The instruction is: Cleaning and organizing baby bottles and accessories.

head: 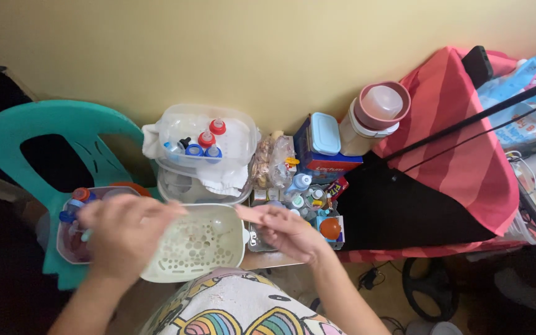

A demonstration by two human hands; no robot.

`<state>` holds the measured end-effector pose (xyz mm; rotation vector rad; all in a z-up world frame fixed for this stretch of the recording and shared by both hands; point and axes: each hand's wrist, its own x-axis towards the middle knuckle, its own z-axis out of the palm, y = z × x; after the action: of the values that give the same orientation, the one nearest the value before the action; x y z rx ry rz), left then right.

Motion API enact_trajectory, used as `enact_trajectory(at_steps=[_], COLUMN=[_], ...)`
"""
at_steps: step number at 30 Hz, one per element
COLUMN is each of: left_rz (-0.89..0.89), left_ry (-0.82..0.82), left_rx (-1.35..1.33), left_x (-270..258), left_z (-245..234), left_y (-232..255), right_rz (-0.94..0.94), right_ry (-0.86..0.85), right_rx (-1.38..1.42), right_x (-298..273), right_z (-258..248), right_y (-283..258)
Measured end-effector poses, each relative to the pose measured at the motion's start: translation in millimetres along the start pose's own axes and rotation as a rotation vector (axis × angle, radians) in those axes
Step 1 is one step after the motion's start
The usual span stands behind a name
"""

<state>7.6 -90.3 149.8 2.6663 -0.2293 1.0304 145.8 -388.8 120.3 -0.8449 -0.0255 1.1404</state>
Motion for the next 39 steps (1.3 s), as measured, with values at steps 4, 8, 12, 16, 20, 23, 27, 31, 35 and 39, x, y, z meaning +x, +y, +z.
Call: enact_trajectory(at_steps=[4,8,12,16,20,23,27,31,35,39], left_rz=[-0.187,-0.806,-0.592,-0.27,-0.63,-0.604,-0.47,-0.321,-0.304,-0.28], left_ry=[0.002,-0.283,-0.452,-0.328,-0.492,-0.607,-0.836,-0.818,-0.84,-0.835], left_rx=[0.195,-0.472,-0.552,-0.62,-0.681,-0.595,-0.209,-0.124,-0.125,-0.131], left_x=[9,-1,-2,20,24,55,87,96,101,101], left_z=[-27,-25,-25,-19,3,-14,-40,-47,-48,-48], left_y=[-11,-16,-14,-6,-18,-13,4,19,27,29], right_rz=[-0.083,-0.206,-0.081,-0.118,0.012,-0.04,-0.215,-0.19,-0.222,-0.23], right_ry=[0.081,0.152,0.2,0.157,0.167,0.186,0.091,0.121,0.115,0.085], right_rx=[-0.106,-0.386,-0.532,-0.404,-0.22,-0.401,-0.677,-0.678,-0.701,-0.725], right_x=[-14,-26,-38,-28,-22,-22,-20,-21,-24,-25], right_z=[-24,-7,18,10,28,32,12,16,19,23], right_y=[5,12,10,9,1,6,20,24,23,19])
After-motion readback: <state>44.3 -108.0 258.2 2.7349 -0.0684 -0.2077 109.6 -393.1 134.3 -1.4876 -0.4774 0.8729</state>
